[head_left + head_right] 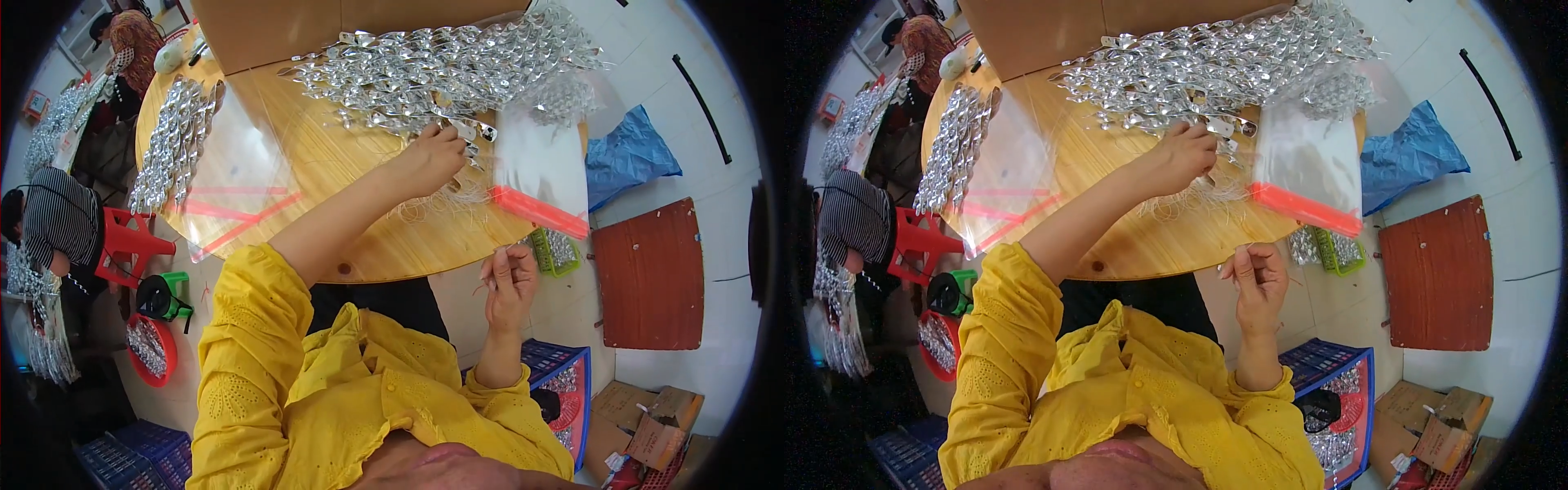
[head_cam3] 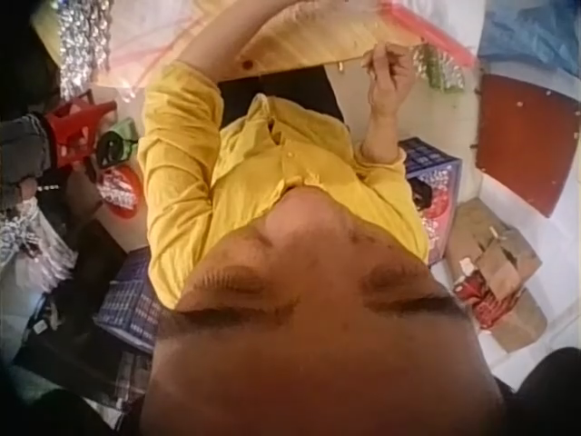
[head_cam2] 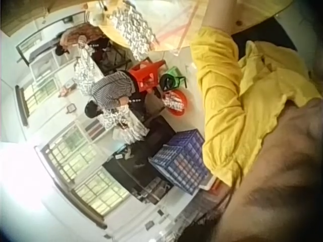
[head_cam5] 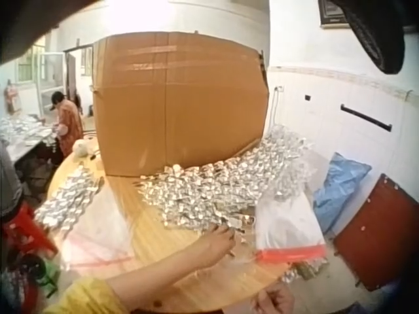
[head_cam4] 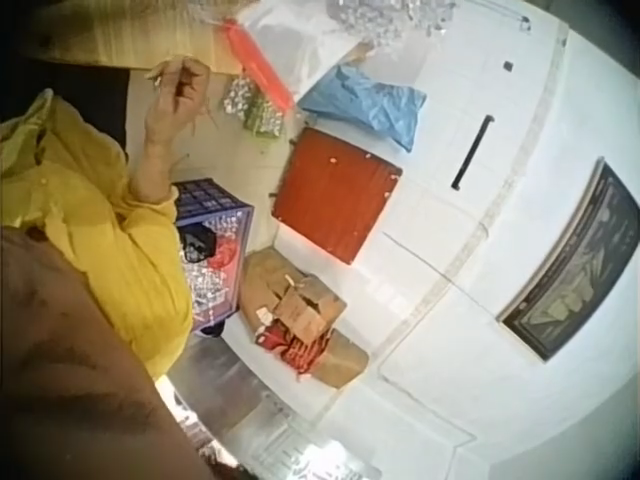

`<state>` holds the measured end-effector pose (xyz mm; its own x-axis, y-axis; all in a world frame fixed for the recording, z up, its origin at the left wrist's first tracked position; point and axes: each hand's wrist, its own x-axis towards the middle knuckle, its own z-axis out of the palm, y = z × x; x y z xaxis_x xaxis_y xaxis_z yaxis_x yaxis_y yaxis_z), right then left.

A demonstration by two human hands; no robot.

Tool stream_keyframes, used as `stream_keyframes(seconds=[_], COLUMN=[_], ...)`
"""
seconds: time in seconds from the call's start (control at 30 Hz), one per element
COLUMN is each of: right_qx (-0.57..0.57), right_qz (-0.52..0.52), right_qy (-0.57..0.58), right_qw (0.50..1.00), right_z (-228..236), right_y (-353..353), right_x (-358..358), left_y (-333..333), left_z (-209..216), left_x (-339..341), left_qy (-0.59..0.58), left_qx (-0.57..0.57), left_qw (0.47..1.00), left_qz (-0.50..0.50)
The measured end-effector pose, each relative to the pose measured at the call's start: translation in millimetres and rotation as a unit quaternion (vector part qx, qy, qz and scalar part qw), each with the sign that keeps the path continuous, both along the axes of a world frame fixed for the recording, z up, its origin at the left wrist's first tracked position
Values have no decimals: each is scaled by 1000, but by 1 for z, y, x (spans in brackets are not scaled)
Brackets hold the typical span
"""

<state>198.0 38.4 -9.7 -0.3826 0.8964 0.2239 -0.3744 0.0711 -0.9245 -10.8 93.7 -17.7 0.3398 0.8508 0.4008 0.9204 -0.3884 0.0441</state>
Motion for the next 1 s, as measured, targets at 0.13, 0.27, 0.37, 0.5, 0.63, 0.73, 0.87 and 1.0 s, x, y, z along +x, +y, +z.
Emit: stream_keyframes(seconds=[0.13, 0.27, 0.37, 0.5, 0.63, 0.73, 0.87, 1.0], right_qx=[-27, -22, -24, -19, -30, -49, -62, -146], right_qz=[19, 42, 52, 57, 60, 30, 68, 108], right_qy=[-28, -41, -47, -65, -91, -126, -127, -61], right_qw=[999, 998, 997, 996, 994, 990, 988, 982], right_z=[-9, -12, -14, -19, -32, -31, -25, -21], right_y=[-2, -3, -4, -5, 0, 6, 24, 33], right_x=[-1, -3, -6, -12, -17, -28, -42, -54], left_y=[-8, -15, -20, -31, -42, -51, -59, -62], left_z=[-11, 0, -1, 7, 17, 23, 32, 25], left_x=[-4, -6, -8, -4, -1, -1, 3, 9], left_qy=[1, -15, -53, -153, -215, -236, -213, -192], left_qx=[8, 13, 24, 74, 171, 161, 175, 175], left_qw=[1000, 999, 997, 983, 959, 956, 959, 963], left_qz=[-8, -45, -55, -61, -67, -64, -60, -66])
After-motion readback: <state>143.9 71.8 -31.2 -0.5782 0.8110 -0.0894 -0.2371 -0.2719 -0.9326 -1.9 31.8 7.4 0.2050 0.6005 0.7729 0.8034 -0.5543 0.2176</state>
